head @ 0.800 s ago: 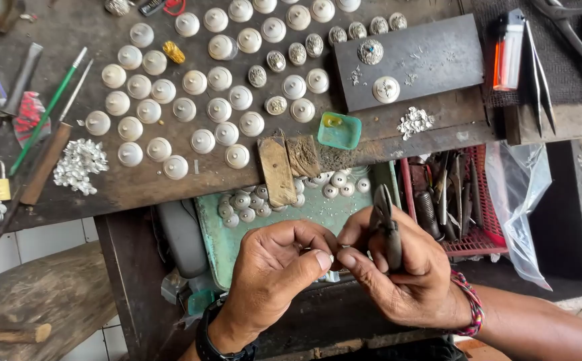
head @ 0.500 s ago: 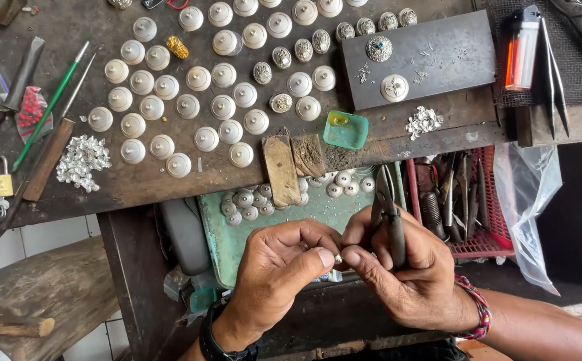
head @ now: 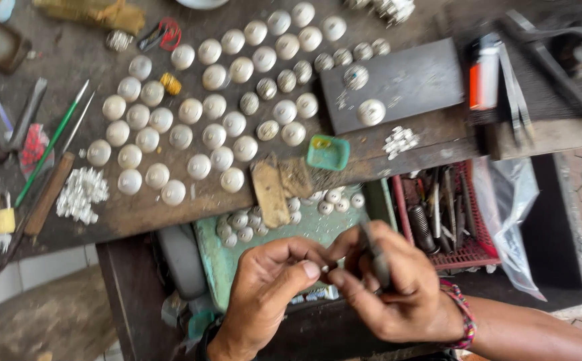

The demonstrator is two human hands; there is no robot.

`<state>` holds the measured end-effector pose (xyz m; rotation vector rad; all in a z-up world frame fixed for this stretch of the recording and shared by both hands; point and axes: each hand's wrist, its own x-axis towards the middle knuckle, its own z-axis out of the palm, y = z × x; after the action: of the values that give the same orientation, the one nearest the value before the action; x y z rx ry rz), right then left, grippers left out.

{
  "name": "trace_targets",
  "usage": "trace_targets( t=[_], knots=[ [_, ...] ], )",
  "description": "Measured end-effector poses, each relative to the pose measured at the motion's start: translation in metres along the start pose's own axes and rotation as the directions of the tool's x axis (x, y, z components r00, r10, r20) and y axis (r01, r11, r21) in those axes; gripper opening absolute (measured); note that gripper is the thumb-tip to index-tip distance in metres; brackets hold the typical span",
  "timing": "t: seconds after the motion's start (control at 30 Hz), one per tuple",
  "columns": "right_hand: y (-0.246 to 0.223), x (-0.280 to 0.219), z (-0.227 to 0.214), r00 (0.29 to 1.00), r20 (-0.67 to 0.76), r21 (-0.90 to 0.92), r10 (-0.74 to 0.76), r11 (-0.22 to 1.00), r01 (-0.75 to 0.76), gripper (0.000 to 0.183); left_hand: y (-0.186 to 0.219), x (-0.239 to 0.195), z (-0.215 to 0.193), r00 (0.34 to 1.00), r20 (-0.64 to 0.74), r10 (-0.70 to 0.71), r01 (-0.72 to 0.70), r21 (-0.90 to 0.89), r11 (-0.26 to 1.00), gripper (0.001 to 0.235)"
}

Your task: The person is using pliers to attach small silver rings and decorative elements to larger silver jewelry components on a workshop bench.

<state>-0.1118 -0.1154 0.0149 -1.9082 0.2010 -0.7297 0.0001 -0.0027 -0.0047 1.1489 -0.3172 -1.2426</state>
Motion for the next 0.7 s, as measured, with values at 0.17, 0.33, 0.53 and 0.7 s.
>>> trace_targets(
  t=[0.17,0.33,0.53,0.7],
  knots=[
    [0.009,0.003,-0.011,0.969,0.12,-0.104,-0.213,0.969,0.226,0.021,-0.008,0.005,0.002,0.997,-0.073,-0.018,0.015,-0.045,0.999,0.016],
    [0.013,0.007,-0.021,0.966,0.144,-0.126,-0.216,0.964,0.234,0.032,-0.02,0.011,-0.002,0.997,-0.056,0.046,-0.044,0.034,0.998,0.02],
    [0.033,0.023,-0.037,0.985,-0.068,-0.343,-0.159,0.931,0.127,0.014,-0.032,0.013,-0.008,0.95,-0.307,-0.049,0.182,0.423,0.888,0.013],
    [0.051,0.033,-0.053,0.959,-0.251,-0.63,-0.132,0.775,-0.058,0.008,-0.041,0.013,-0.011,0.95,-0.313,-0.016,0.217,0.619,0.755,0.023]
  ],
)
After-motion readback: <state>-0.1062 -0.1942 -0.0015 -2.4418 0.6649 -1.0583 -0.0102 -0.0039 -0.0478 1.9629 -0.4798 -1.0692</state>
